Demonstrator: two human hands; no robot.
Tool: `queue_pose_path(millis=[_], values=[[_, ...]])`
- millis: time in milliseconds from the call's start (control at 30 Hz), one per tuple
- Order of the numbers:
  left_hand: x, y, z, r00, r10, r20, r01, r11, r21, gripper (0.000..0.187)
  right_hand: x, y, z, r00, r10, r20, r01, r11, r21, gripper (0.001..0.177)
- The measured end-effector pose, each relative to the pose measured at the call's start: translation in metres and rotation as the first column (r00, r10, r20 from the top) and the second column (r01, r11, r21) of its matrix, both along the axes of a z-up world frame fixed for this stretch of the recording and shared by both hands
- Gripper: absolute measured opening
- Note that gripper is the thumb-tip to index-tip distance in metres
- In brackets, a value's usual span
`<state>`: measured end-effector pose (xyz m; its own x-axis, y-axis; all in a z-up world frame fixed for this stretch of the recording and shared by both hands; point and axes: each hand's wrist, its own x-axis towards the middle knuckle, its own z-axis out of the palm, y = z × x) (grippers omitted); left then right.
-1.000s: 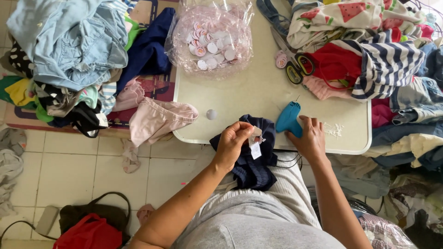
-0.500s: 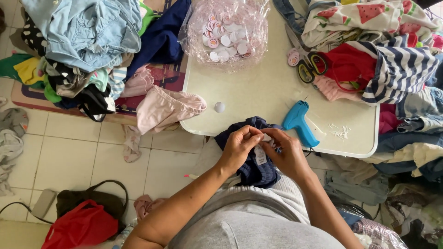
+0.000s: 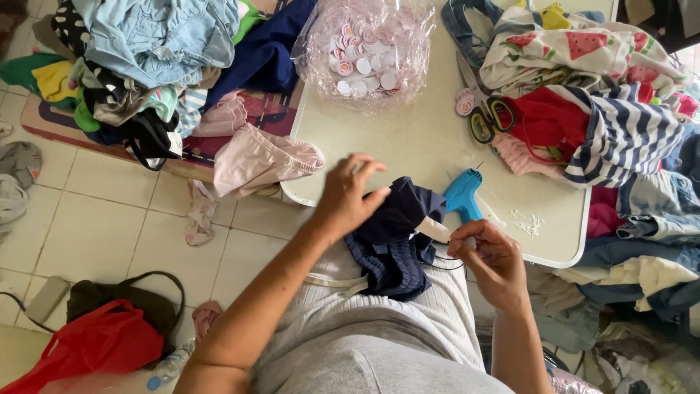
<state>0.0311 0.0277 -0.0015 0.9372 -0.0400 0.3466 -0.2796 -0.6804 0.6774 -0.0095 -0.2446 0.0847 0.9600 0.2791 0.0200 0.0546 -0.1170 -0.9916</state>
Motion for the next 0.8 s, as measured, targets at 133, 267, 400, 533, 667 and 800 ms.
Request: queue_pose_path(millis=[133, 267, 400, 533, 667, 800], values=[[0.023, 0.063, -0.006, 0.947, 0.279, -0.160, -0.204, 0.906, 0.370, 0.046, -0.008, -0.013, -0.015, 0.999, 0.029, 0.013, -0.030, 0.998, 0.048, 0.013], [0.017, 0.087, -0.019, 0.867, 0.350, -0.353, -0.199, 0.896, 0.398, 0.060, -0.015, -0.017, -0.020, 0.999, 0.031, -0.023, -0.030, 0.999, 0.042, 0.015], [0.005, 0.072, -0.022, 0.902, 0.284, -0.324, -0.135, 0.901, 0.413, 0.045, -0.012, -0.017, -0.023, 0.997, 0.045, -0.057, -0.043, 0.998, 0.037, 0.022], [0.022, 0.071, -0.061, 0.914, 0.310, -0.261, -0.167, 0.875, 0.454, 0.022, -0.002, -0.008, -0.014, 0.994, 0.079, -0.071, -0.078, 0.997, 0.019, 0.025], [0.033, 0.069, -0.083, 0.937, 0.270, -0.222, -0.122, 0.849, 0.515, 0.016, 0.006, -0.001, -0.007, 0.989, 0.090, -0.115, -0.095, 0.995, -0.033, 0.022], [0.041, 0.072, -0.118, 0.963, 0.242, -0.117, -0.147, 0.838, 0.525, 0.018, 0.008, 0.008, -0.009, 0.988, 0.077, -0.134, -0.079, 0.997, -0.010, 0.019]])
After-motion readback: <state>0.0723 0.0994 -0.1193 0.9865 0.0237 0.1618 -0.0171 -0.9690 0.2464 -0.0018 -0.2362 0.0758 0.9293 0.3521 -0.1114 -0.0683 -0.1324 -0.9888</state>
